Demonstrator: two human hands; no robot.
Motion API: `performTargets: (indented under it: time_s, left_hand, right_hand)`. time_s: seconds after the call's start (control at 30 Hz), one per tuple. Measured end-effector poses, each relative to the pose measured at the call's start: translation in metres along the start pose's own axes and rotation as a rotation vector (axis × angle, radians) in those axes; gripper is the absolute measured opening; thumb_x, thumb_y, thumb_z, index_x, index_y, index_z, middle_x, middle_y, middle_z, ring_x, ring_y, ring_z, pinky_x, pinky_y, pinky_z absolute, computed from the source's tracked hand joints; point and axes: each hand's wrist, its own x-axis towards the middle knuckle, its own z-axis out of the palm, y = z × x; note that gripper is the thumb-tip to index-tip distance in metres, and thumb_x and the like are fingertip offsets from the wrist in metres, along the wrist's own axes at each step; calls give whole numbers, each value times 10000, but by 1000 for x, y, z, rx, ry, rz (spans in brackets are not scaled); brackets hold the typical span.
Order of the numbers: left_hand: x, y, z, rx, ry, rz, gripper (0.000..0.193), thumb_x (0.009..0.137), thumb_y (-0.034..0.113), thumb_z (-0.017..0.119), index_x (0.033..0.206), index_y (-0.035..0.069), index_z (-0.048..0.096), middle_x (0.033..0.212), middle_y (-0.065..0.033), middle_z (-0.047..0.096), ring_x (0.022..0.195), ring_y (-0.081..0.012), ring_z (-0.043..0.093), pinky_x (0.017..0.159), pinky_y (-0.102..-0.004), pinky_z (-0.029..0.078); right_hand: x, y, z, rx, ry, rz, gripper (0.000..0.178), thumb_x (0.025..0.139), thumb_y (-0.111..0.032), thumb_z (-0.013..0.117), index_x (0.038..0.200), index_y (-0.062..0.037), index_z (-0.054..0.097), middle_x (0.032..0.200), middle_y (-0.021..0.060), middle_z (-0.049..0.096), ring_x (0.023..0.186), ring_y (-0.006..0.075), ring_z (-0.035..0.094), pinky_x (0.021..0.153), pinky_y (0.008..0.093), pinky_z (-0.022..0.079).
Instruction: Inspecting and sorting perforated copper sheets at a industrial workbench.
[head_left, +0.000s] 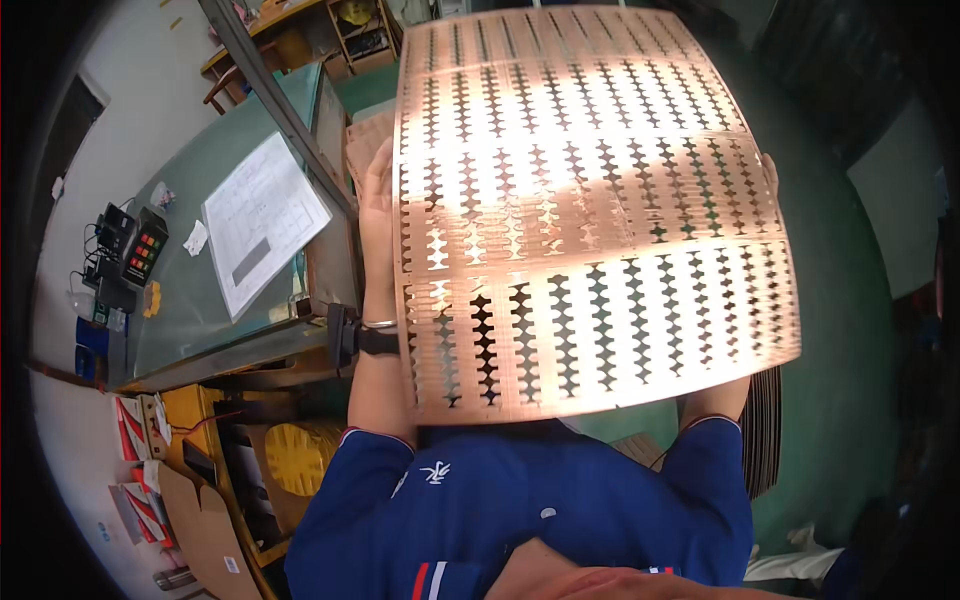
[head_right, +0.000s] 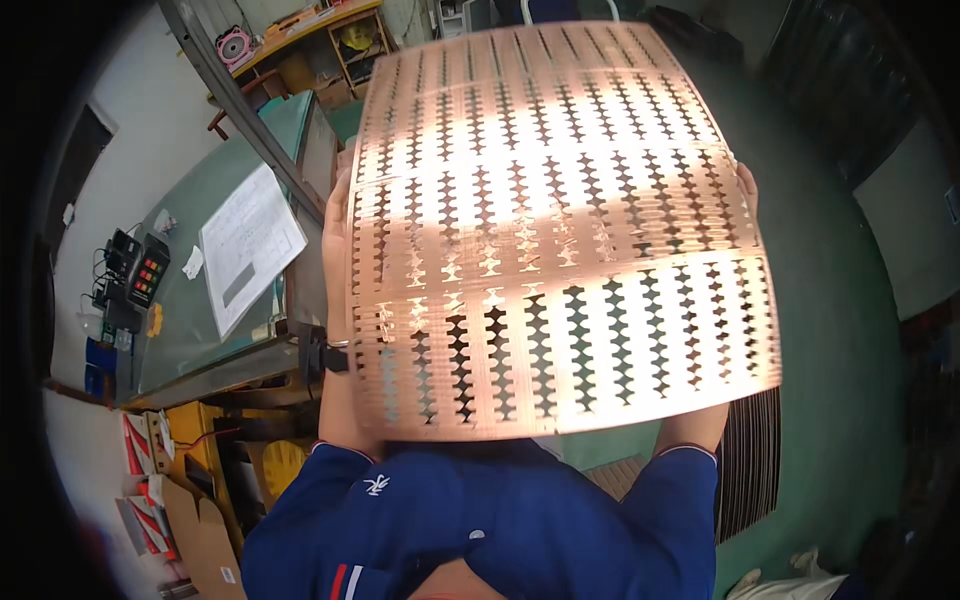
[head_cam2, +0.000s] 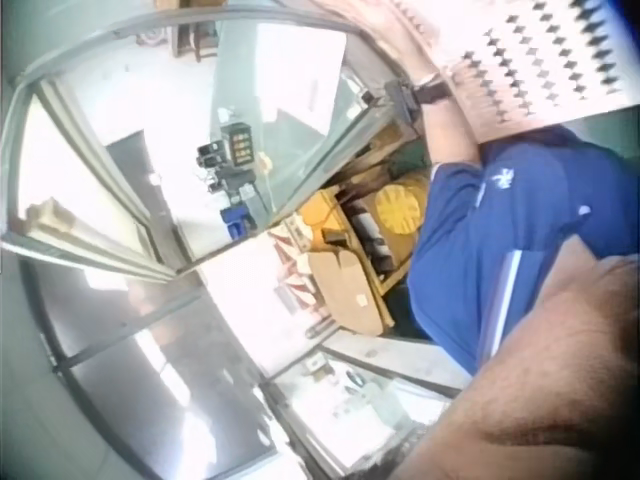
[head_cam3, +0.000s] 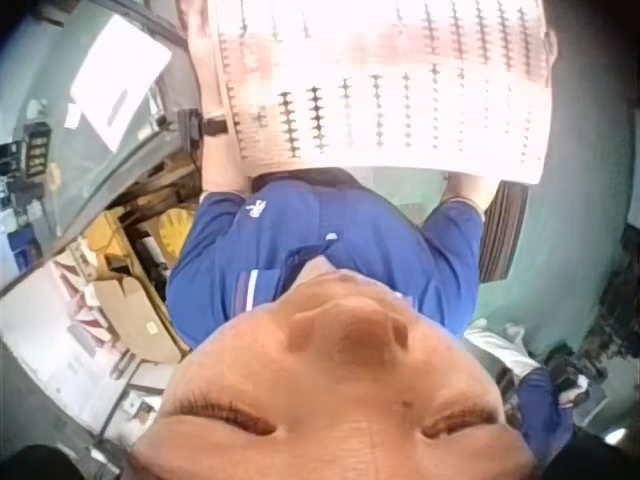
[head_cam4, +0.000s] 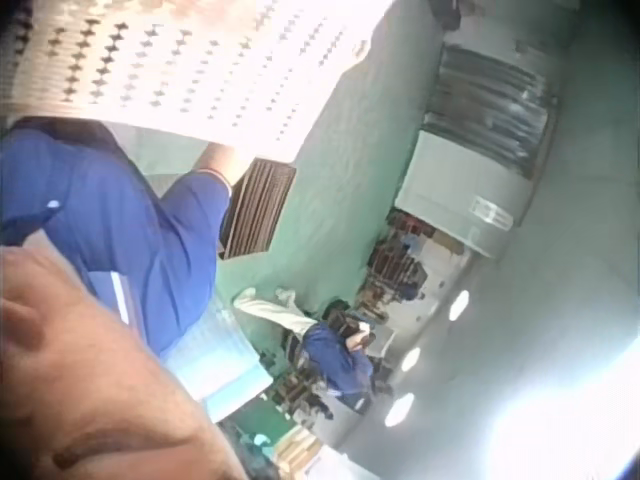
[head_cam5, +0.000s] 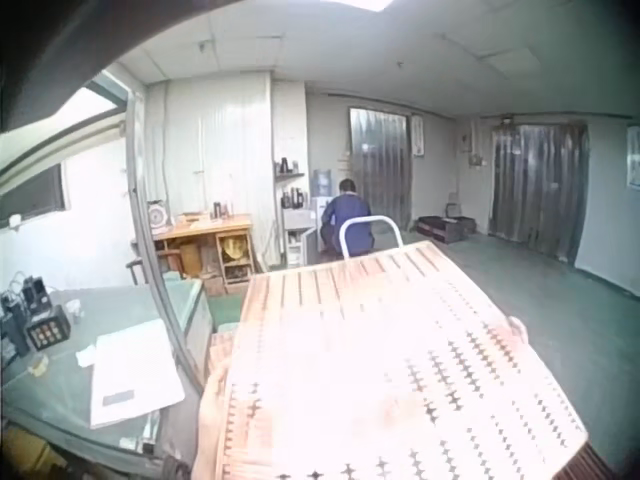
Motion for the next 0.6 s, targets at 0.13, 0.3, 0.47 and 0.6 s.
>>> performTargets:
  time_s: [0.13, 0.3, 0.47, 0.6]
  left_hand:
    - [-9, 3, -4, 140, -68, 54, 518, 883, 57, 532, 1354, 26, 319, 1340, -141, 412, 1152, -216, 498, 947, -327, 466]
    - [-11, 6, -11, -222, -70, -161, 466, 933, 63, 409, 1377, 49, 271, 1351, -153, 395, 1172, -238, 484, 967, -380, 458]
    - [-19, 5, -8, -409, -49, -253, 457, 960, 119, 339, 1401, 93, 222, 1366, -153, 376, 1194, -258, 462, 979, -405, 447]
    - [-23, -1, -9, -294, -61, -299, 491, 943, 73, 371, 1406, 152, 226, 1374, -157, 362, 1204, -277, 450, 959, -407, 464]
  right_hand:
    - [-20, 27, -7, 9, 190, 53, 303, 951, -211, 429, 1237, -112, 450, 1362, 169, 390, 1281, 264, 361, 1065, 451, 279]
    - [-37, 22, -2, -27, 295, 72, 317, 952, -212, 423, 1246, -95, 436, 1366, 175, 383, 1280, 268, 361, 1067, 447, 280]
    - [-43, 23, -10, -43, 343, 87, 331, 953, -213, 416, 1256, -79, 421, 1370, 181, 375, 1280, 272, 361, 1070, 443, 280]
    - [-42, 19, -14, -75, 369, 102, 343, 954, -214, 411, 1264, -66, 409, 1373, 186, 369, 1279, 274, 361, 1072, 440, 280]
